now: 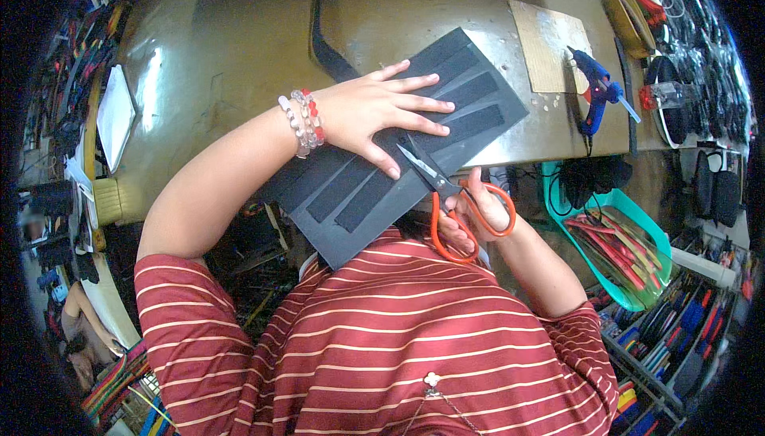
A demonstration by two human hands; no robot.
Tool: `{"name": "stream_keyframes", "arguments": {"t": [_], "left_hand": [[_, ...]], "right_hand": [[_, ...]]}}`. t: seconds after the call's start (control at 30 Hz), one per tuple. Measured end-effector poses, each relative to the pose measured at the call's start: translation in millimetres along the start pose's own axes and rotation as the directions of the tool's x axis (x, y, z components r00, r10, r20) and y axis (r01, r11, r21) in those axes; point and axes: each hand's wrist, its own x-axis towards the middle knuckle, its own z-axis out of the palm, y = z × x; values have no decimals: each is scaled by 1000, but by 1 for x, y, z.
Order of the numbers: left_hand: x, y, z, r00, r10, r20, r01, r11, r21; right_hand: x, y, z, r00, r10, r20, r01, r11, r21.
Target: The person sits at a workbench and assembles black fabric strips onto a rectangular base. They position and align the strips, then use scissors to trim the excess length of each strip to fit the base.
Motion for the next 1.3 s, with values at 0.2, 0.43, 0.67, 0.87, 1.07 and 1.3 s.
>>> {"name": "stream_keyframes", "arguments": {"t": [0.2, 0.43, 0.67, 0.87, 1.07, 1.3], "left_hand": [[1, 4, 4, 999, -50, -13, 50, 999, 18], [1, 5, 4, 998, -53, -21, 53, 999, 12], [1, 3, 5, 999, -32, -40, 33, 999, 18], [1, 3, 4, 999, -33, -37, 34, 999, 17], [0, 2, 4, 999, -27, -44, 28, 999, 28], [0, 1, 4, 999, -16, -49, 18, 999, 38]], "right_hand": [[1, -8, 4, 1000, -8, 3, 8, 998, -55], [9, -11, 9, 1000, 12, -22, -13, 999, -30], [4, -5, 5, 999, -32, 15, 32, 999, 7], [7, -9, 11, 995, 18, -102, -10, 997, 80], [7, -7, 8, 998, -33, -45, 34, 999, 15], [-1, -8, 7, 996, -14, -88, 14, 1000, -4]]}}
